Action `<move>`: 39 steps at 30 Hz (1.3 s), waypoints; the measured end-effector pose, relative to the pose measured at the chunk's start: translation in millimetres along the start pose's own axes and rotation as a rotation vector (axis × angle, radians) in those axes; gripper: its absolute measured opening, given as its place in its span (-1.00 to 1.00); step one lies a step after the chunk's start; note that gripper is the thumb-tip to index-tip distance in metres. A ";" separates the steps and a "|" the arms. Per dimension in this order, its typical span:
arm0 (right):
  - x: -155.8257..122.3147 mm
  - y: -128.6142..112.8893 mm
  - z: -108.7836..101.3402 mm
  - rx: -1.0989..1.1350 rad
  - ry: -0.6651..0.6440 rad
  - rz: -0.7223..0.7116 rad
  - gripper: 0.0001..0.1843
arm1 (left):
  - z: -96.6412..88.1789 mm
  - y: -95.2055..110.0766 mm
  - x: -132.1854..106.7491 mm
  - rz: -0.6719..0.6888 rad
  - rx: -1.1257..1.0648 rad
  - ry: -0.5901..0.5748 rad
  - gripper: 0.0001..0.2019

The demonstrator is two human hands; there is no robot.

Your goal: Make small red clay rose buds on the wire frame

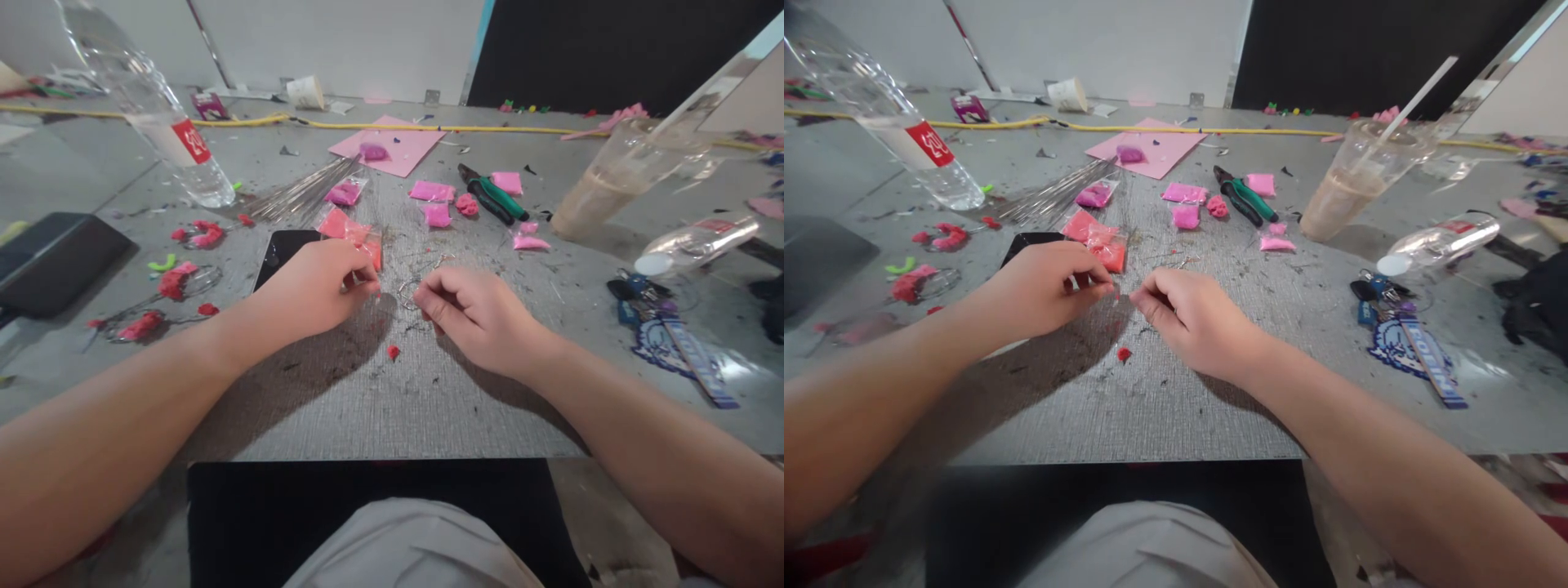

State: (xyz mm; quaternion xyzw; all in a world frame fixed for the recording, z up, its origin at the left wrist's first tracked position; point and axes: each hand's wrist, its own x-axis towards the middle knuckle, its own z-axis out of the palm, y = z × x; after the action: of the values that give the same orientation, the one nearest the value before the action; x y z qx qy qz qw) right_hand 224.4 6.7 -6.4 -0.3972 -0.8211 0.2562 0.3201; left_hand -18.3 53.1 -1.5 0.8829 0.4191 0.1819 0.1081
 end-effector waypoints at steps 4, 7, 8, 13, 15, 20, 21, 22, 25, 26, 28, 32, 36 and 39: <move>-1.1 -2.1 2.5 0.019 0.051 -0.147 -0.88 | -5.2 22.2 -3.5 -0.135 -0.277 -0.030 -0.77; -2.6 -5.1 5.8 0.108 0.110 -0.286 -0.93 | -6.3 38.2 -9.0 -0.222 -0.527 -0.140 -0.77; -3.1 -6.2 6.5 0.127 0.126 -0.326 -0.93 | -6.5 41.9 -10.8 -0.232 -0.606 -0.174 -0.78; -4.4 -9.7 5.9 0.131 0.192 -0.426 -0.87 | -11.0 48.6 -15.1 -0.249 -0.877 -0.228 -0.83; -4.7 -10.7 5.2 0.126 0.213 -0.440 -0.86 | -12.7 48.7 -15.2 -0.240 -0.904 -0.235 -0.84; -6.9 -13.6 4.5 0.143 0.233 -0.352 -0.92 | -12.2 48.8 -16.5 -0.244 -0.927 -0.203 -0.85; -7.2 -14.0 4.1 0.149 0.232 -0.331 -0.93 | -11.9 49.2 -17.0 -0.246 -0.927 -0.190 -0.86; -7.4 -14.2 3.6 0.152 0.229 -0.316 -0.93 | -11.8 49.7 -17.6 -0.247 -0.926 -0.179 -0.87; -6.9 -14.6 1.8 0.149 0.213 -0.300 -0.93 | -12.2 53.2 -19.7 -0.243 -0.903 -0.156 -0.88; -6.6 -14.9 1.3 0.149 0.208 -0.298 -0.93 | -12.5 54.7 -20.5 -0.241 -0.885 -0.148 -0.88; -6.1 -16.0 0.4 0.158 0.195 -0.286 -0.93 | -13.0 57.7 -22.3 -0.231 -0.836 -0.126 -0.87; -6.9 -19.2 -0.2 0.197 0.164 -0.246 -0.94 | -13.1 61.2 -25.1 -0.155 -0.669 -0.034 -0.86; -9.2 -21.3 0.8 0.254 0.160 -0.193 -0.93 | -12.6 61.2 -27.2 -0.049 -0.499 0.048 -0.87; -10.6 -22.6 2.4 0.344 0.142 -0.109 -0.93 | -11.9 61.4 -30.1 0.015 -0.354 0.102 -0.86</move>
State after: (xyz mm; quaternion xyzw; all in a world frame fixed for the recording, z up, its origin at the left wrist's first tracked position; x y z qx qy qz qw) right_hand 216.7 -14.8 3.9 -0.3084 -0.7609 0.3464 0.4538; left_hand 2.2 -8.3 23.5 0.8427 0.3789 0.2982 0.2393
